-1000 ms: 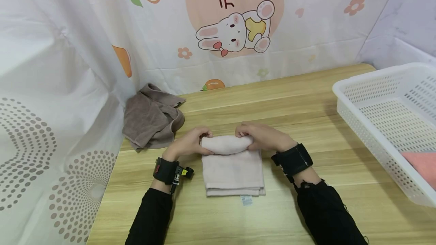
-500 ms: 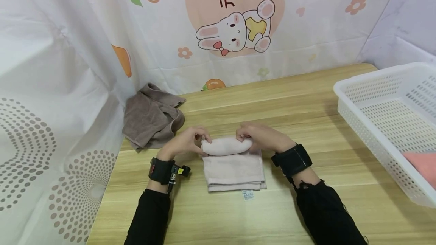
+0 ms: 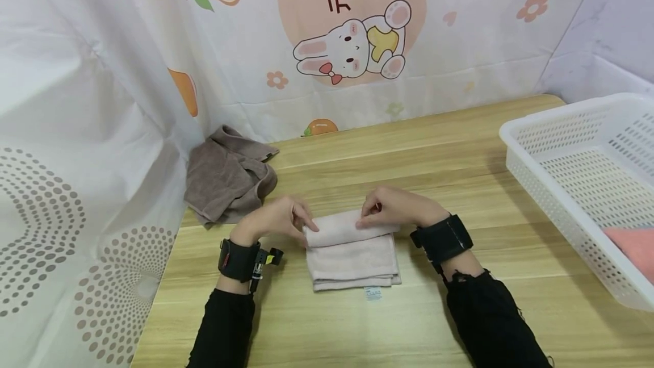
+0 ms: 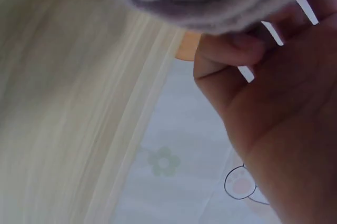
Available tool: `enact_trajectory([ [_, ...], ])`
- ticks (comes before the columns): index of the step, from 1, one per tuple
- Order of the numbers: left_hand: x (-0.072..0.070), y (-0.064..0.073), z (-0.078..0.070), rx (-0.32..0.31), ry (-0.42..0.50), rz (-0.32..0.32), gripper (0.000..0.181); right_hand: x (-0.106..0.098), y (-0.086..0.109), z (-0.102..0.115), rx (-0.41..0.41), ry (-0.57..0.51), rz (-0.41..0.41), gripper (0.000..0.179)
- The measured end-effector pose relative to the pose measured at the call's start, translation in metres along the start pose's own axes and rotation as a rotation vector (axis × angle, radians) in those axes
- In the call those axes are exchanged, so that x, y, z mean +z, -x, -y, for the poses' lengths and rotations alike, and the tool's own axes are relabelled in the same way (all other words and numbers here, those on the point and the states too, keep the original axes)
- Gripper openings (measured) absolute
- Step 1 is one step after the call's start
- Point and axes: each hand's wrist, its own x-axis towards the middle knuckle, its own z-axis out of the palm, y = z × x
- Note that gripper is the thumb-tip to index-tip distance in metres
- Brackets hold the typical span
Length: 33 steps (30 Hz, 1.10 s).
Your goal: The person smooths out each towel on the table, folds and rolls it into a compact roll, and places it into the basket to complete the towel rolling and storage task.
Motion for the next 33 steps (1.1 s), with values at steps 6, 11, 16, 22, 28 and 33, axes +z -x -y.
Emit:
enact_trajectory([
  [6, 0.003, 0.001, -0.001, -0.021, 0.037, 0.023, 0.009, 0.003, -0.004, 0.001, 0.036, -0.019, 0.022, 0.019],
  [11, 0.007, -0.005, 0.002, 0.002, 0.057, 0.011, 0.009, 0.005, -0.005, 0.0, 0.103, -0.01, -0.036, 0.037],
  [16, 0.011, -0.01, 0.004, -0.051, 0.038, 0.016, 0.029, 0.008, -0.005, -0.007, 0.204, 0.012, -0.06, 0.051],
  [22, 0.014, -0.011, 0.006, -0.199, 0.033, 0.069, 0.056, 0.01, -0.002, -0.014, 0.279, -0.024, 0.019, 0.055],
  [28, 0.014, -0.011, 0.007, -0.209, 0.038, 0.108, 0.059, 0.01, -0.003, -0.014, 0.309, -0.03, 0.056, 0.059],
  [33, 0.016, -0.014, 0.007, -0.155, 0.011, 0.132, 0.043, 0.01, -0.003, -0.013, 0.298, -0.027, 0.06, 0.053],
])
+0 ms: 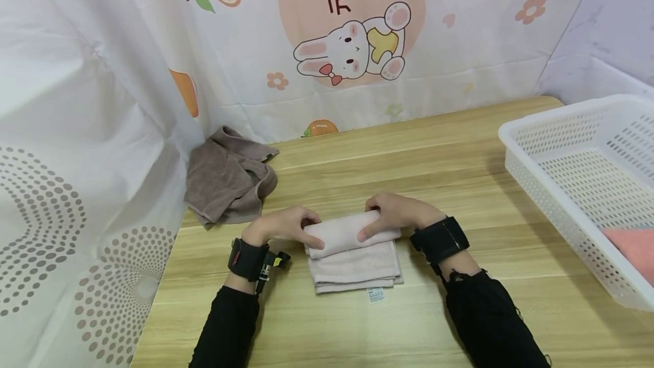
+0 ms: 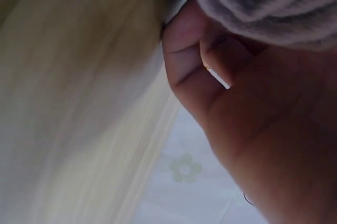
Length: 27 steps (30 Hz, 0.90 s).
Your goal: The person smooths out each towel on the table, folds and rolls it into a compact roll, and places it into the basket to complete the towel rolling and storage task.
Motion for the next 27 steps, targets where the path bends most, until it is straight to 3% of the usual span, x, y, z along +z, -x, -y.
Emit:
enact_trajectory([
  [6, 0.002, -0.001, -0.002, 0.03, -0.028, -0.003, 0.032, 0.001, 0.0, 0.001, -0.007, -0.003, -0.001, 0.051],
  [14, 0.004, 0.0, -0.005, 0.018, -0.061, -0.021, 0.037, 0.002, 0.001, 0.002, -0.023, -0.015, 0.0, 0.051],
  [21, 0.006, -0.006, -0.003, 0.105, -0.117, -0.128, 0.041, 0.005, 0.0, 0.004, -0.082, 0.026, -0.027, 0.055],
  [27, 0.008, -0.012, -0.005, 0.135, -0.195, -0.22, 0.042, 0.009, -0.002, 0.006, -0.219, 0.175, -0.158, 0.049],
])
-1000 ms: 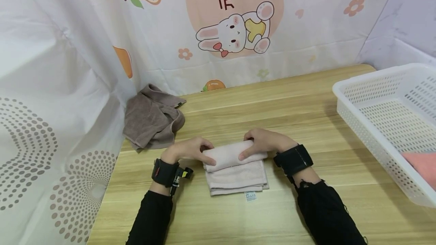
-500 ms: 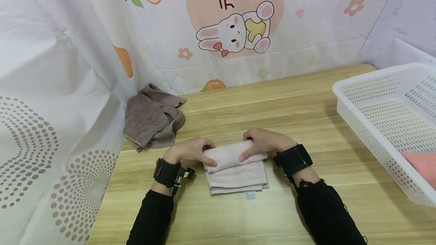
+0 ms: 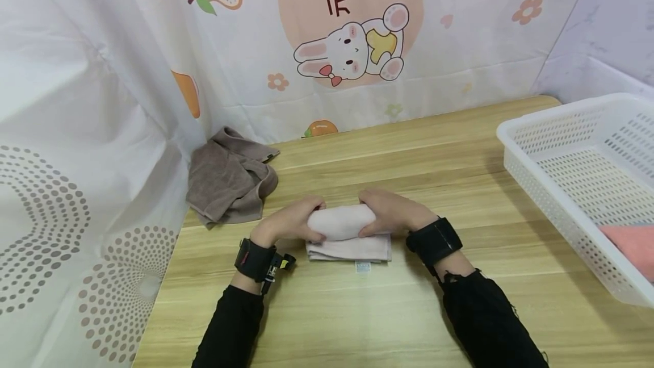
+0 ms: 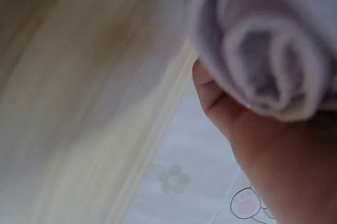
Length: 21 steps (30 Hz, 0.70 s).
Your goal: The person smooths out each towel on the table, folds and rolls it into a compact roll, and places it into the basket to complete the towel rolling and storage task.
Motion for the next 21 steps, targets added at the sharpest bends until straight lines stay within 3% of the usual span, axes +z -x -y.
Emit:
enact_trajectory([
  [5, 0.003, 0.001, -0.001, -0.033, -0.054, -0.078, 0.044, 0.005, 0.0, 0.004, -0.07, 0.069, -0.118, 0.032],
  [12, 0.004, 0.0, -0.006, -0.084, -0.119, -0.059, 0.06, 0.009, 0.004, 0.004, -0.123, 0.124, -0.202, 0.044],
  [17, 0.005, 0.0, -0.008, -0.1, -0.167, -0.06, 0.048, 0.011, 0.005, 0.005, -0.154, 0.17, -0.218, 0.061],
  [21, 0.009, 0.004, -0.01, -0.117, -0.16, -0.086, 0.05, 0.014, 0.003, 0.006, -0.172, 0.244, -0.238, 0.053],
])
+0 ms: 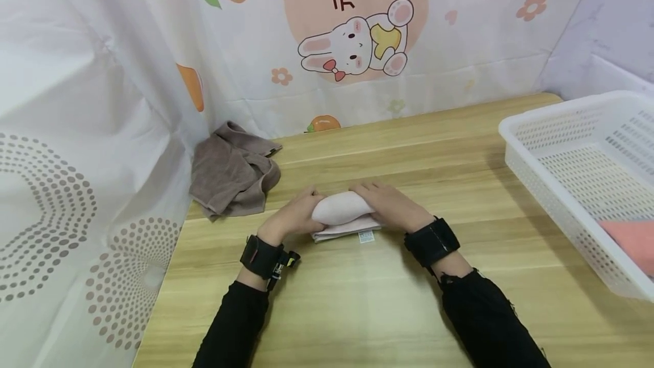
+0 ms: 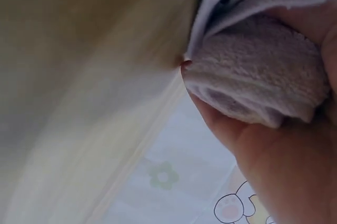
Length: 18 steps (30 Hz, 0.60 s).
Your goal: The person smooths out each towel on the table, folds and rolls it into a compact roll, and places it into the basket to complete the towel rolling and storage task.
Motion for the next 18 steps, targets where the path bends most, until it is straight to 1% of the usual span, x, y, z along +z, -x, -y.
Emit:
enact_trajectory([
  [3, 0.005, 0.004, -0.002, 0.014, -0.036, -0.013, 0.055, 0.003, 0.003, 0.002, -0.004, 0.08, 0.003, 0.051],
  [5, 0.009, 0.008, -0.003, 0.029, -0.081, -0.021, 0.057, 0.004, 0.006, 0.004, -0.001, 0.122, 0.012, 0.053],
  [7, 0.013, 0.011, -0.004, 0.054, -0.129, -0.041, 0.056, 0.005, 0.011, 0.007, 0.009, 0.143, 0.016, 0.054],
  [10, 0.018, 0.015, -0.006, 0.077, -0.177, -0.074, 0.054, 0.006, 0.016, 0.012, 0.025, 0.182, 0.018, 0.053],
  [13, 0.021, 0.018, -0.007, 0.095, -0.214, -0.089, 0.054, 0.006, 0.019, 0.018, 0.015, 0.264, 0.006, 0.05],
  [16, 0.022, 0.02, -0.007, 0.105, -0.223, -0.068, 0.058, 0.006, 0.022, 0.023, -0.005, 0.343, -0.014, 0.048],
  [18, 0.02, 0.021, -0.007, 0.104, -0.197, -0.046, 0.064, 0.004, 0.024, 0.026, -0.015, 0.377, -0.021, 0.049],
])
